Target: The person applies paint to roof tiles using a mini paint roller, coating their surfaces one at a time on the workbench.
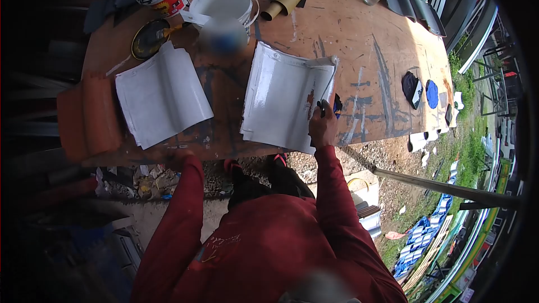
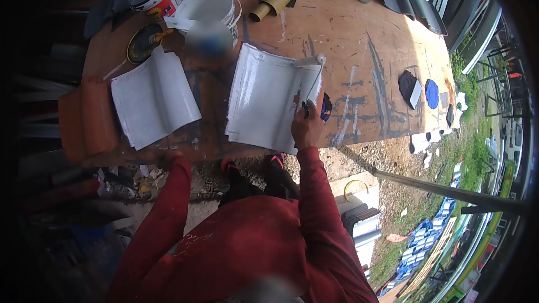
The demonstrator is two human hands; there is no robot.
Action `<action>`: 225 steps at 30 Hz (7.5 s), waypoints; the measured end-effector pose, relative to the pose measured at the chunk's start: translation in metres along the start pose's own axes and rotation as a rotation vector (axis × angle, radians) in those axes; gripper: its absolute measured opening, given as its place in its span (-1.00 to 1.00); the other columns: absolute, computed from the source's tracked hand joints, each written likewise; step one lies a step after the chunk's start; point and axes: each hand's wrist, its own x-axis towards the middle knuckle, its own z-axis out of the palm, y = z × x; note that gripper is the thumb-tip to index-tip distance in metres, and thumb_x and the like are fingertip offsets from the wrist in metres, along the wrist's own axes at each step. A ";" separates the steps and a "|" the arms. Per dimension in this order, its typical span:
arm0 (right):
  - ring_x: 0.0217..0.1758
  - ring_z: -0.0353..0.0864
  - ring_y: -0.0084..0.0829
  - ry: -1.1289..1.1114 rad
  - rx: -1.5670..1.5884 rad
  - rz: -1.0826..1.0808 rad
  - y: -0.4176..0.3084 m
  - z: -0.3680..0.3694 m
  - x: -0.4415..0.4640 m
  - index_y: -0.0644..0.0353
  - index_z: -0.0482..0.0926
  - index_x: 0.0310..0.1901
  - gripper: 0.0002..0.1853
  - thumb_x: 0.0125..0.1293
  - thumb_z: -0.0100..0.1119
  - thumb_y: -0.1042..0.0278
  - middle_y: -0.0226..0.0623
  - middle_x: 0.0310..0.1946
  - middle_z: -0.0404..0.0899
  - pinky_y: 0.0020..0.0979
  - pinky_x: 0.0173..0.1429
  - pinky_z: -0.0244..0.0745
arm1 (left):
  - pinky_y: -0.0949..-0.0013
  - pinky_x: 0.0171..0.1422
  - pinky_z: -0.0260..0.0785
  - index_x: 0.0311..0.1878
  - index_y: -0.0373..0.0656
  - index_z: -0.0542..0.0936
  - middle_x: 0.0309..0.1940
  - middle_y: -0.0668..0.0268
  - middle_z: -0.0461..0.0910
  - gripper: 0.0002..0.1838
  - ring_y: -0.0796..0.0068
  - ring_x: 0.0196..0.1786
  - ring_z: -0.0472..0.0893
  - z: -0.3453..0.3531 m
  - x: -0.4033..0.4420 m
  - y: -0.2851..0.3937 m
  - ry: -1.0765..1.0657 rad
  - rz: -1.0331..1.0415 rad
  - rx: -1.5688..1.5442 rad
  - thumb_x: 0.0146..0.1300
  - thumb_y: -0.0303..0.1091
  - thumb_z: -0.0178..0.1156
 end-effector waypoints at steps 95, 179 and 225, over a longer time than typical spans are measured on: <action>-0.66 0.61 -0.34 -0.550 0.816 0.479 0.072 -0.106 0.018 0.39 0.50 -0.02 -0.73 0.57 -0.07 0.32 -0.28 -0.60 0.44 -0.25 -0.61 0.58 | 0.13 0.16 0.55 0.31 -0.35 0.38 0.08 0.06 0.56 -0.30 0.17 0.06 0.65 -0.053 -0.119 -0.014 -1.429 0.277 0.034 0.48 0.17 0.09; -0.73 0.39 -0.61 -0.855 1.194 0.615 0.152 -0.169 -0.033 0.25 0.56 -0.02 -0.64 0.63 -0.09 0.11 -0.40 -0.60 0.50 -0.52 -0.65 0.34 | 0.41 -0.36 0.59 -0.13 -0.18 0.68 -0.39 0.40 0.65 -0.86 0.60 -0.44 0.61 -0.013 -0.110 0.028 -1.310 0.459 0.349 0.43 -0.31 0.29; -0.75 0.42 -0.54 -0.757 1.276 0.664 0.123 -0.137 0.023 0.26 0.50 0.00 -0.67 0.63 -0.09 0.12 -0.31 -0.59 0.50 -0.48 -0.66 0.42 | 0.40 -0.40 0.60 -0.13 -0.19 0.67 -0.41 0.35 0.66 -0.86 0.57 -0.46 0.62 -0.013 -0.115 0.026 -1.278 0.495 0.330 0.46 -0.33 0.24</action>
